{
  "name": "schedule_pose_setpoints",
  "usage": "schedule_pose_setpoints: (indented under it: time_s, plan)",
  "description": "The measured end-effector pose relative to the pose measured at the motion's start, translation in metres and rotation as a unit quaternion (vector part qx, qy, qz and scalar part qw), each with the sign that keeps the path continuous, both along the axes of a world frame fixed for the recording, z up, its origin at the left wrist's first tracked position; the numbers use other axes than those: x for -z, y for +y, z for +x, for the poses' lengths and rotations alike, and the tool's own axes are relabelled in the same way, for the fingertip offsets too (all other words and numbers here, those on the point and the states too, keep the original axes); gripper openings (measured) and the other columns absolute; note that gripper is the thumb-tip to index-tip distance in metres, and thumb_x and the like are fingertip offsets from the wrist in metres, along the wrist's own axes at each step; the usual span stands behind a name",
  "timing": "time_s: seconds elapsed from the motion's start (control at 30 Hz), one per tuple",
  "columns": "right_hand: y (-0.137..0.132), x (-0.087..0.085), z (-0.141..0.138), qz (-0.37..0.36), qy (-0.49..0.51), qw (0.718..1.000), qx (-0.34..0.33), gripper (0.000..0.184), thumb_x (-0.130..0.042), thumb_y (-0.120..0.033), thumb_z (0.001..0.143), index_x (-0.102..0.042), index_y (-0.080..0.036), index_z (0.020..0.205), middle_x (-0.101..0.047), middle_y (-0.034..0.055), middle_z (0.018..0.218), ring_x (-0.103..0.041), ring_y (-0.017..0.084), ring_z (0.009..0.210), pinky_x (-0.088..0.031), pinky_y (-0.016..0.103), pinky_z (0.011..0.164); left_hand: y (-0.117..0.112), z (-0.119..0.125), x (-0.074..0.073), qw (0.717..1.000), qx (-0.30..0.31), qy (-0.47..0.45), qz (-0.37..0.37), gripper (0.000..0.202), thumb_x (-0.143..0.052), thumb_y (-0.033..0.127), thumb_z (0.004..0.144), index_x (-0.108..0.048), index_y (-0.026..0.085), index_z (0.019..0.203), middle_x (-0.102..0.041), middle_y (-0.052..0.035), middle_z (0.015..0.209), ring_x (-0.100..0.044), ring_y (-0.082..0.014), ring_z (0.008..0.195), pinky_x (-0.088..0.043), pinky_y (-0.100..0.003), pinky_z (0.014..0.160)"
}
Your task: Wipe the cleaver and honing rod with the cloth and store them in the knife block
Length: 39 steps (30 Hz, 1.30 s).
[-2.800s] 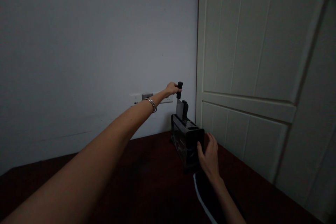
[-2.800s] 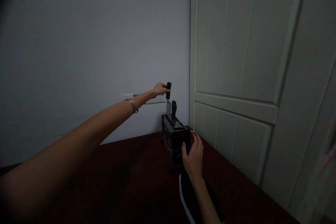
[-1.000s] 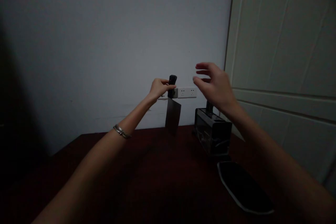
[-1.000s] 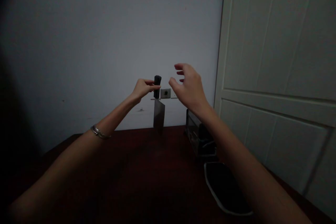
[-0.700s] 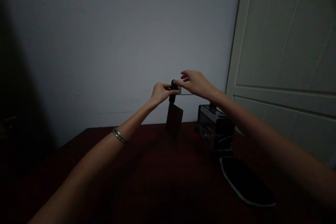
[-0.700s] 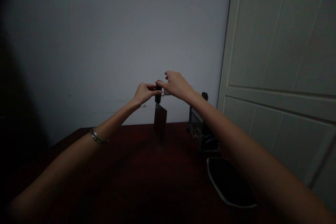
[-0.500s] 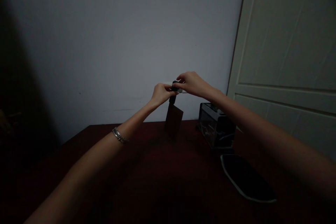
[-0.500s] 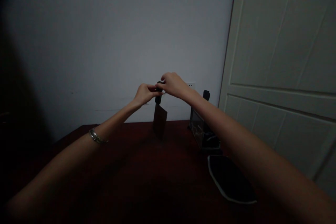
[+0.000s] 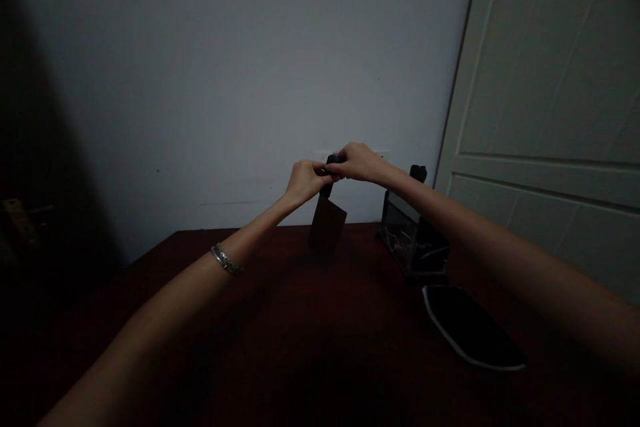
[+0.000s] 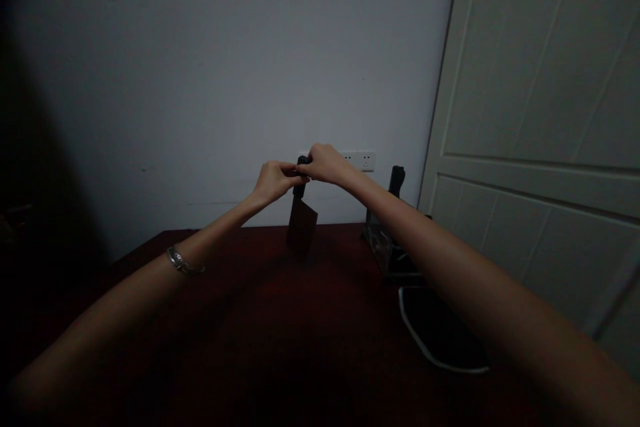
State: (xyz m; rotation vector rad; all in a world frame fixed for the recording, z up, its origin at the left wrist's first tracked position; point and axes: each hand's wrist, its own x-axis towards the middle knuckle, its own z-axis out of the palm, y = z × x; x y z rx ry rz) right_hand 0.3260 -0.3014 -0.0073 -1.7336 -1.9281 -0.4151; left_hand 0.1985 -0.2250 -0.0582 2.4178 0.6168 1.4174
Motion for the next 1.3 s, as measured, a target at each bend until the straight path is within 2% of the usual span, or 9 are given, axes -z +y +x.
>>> schedule_pose_setpoints:
  time_s: [0.27,0.33,0.43,0.57,0.67,0.83,0.97,1.07,1.3]
  plan:
    - [0.003,0.001,-0.012,0.013,0.024,0.999,-0.018,0.035,-0.054,-0.036,0.076,-0.067,-0.006,0.064,-0.062,0.0104,0.056,-0.05,0.012,0.049,-0.03,0.025,0.047,0.002,-0.012,0.004,0.999,0.0,0.019,0.046,0.025,-0.062,0.031,0.07,-0.071,0.012,0.085,-0.067,-0.0065,0.067,-0.058,-0.0145,0.063,-0.04,-0.025,0.058]
    - [0.0,0.002,-0.015,0.021,0.018,0.999,-0.018,0.035,-0.054,-0.036,0.075,-0.067,-0.005,0.065,-0.061,0.0096,0.054,-0.049,0.012,0.049,-0.029,0.025,0.047,0.002,-0.02,0.002,0.997,0.031,0.057,0.042,0.027,-0.063,0.028,0.069,-0.069,0.013,0.091,-0.068,-0.0072,0.074,-0.059,-0.0146,0.066,-0.042,-0.025,0.06]
    - [-0.005,0.002,-0.017,0.036,0.003,0.999,-0.023,0.034,-0.054,-0.036,0.074,-0.068,-0.005,0.067,-0.059,0.0079,0.053,-0.046,0.011,0.048,-0.026,0.025,0.047,0.007,-0.036,0.0,0.992,0.091,0.092,0.007,0.037,-0.062,0.021,0.067,-0.064,0.016,0.104,-0.067,-0.0085,0.094,-0.06,-0.0147,0.075,-0.045,-0.025,0.064]
    - [-0.015,0.007,-0.023,0.085,-0.072,0.993,-0.035,0.033,-0.052,-0.034,0.076,-0.067,-0.006,0.066,-0.059,0.0086,0.055,-0.045,0.011,0.049,-0.025,0.027,0.049,0.021,-0.054,0.004,0.989,0.07,0.016,-0.129,0.03,-0.057,0.018,0.068,-0.065,0.011,0.096,-0.066,-0.013,0.094,-0.06,-0.0154,0.071,-0.047,-0.028,0.061]
    - [-0.023,0.016,-0.03,0.109,-0.136,0.984,-0.049,0.03,-0.051,-0.032,0.078,-0.066,-0.007,0.071,-0.061,0.0106,0.062,-0.048,0.013,0.053,-0.027,0.027,0.052,0.027,-0.058,0.014,0.949,0.075,-0.008,-0.307,0.017,-0.057,0.027,0.071,-0.065,0.011,0.072,-0.066,-0.0128,0.079,-0.059,-0.0151,0.062,-0.048,-0.031,0.06]
    - [-0.038,0.043,-0.044,0.105,-0.232,0.964,-0.081,0.026,-0.044,-0.026,0.083,-0.063,-0.008,0.086,-0.066,0.013,0.072,-0.054,0.015,0.059,-0.029,0.028,0.053,0.026,-0.057,0.044,0.836,0.127,0.041,-0.532,0.033,-0.056,0.044,0.074,-0.062,0.013,0.063,-0.064,-0.0091,0.066,-0.059,-0.0144,0.06,-0.049,-0.029,0.065]
    - [-0.05,0.069,-0.055,0.083,-0.296,0.944,-0.122,0.021,-0.044,-0.017,0.083,-0.06,-0.007,0.092,-0.067,0.0133,0.076,-0.055,0.015,0.057,-0.029,0.028,0.048,0.022,-0.06,0.07,0.787,0.151,0.066,-0.594,0.031,-0.056,0.043,0.074,-0.064,0.014,0.069,-0.064,-0.008,0.068,-0.058,-0.0129,0.061,-0.048,-0.026,0.065]
    - [-0.056,0.091,-0.059,0.104,-0.332,0.925,-0.154,0.02,-0.043,-0.013,0.084,-0.06,-0.005,0.091,-0.067,0.0132,0.075,-0.058,0.017,0.059,-0.035,0.028,0.049,0.019,-0.063,0.084,0.773,0.186,0.043,-0.605,0.029,-0.059,0.045,0.073,-0.063,0.016,0.075,-0.064,-0.0052,0.069,-0.058,-0.0135,0.064,-0.048,-0.026,0.064]
    - [-0.064,0.138,-0.056,0.199,-0.411,0.859,-0.233,0.023,-0.04,-0.005,0.085,-0.061,0.0,0.091,-0.066,0.0157,0.08,-0.062,0.021,0.077,-0.049,0.034,0.069,0.0,-0.062,0.101,0.743,0.197,0.058,-0.637,0.035,-0.064,0.048,0.07,-0.063,0.014,0.07,-0.06,-0.0028,0.062,-0.052,-0.0096,0.056,-0.043,-0.022,0.056]
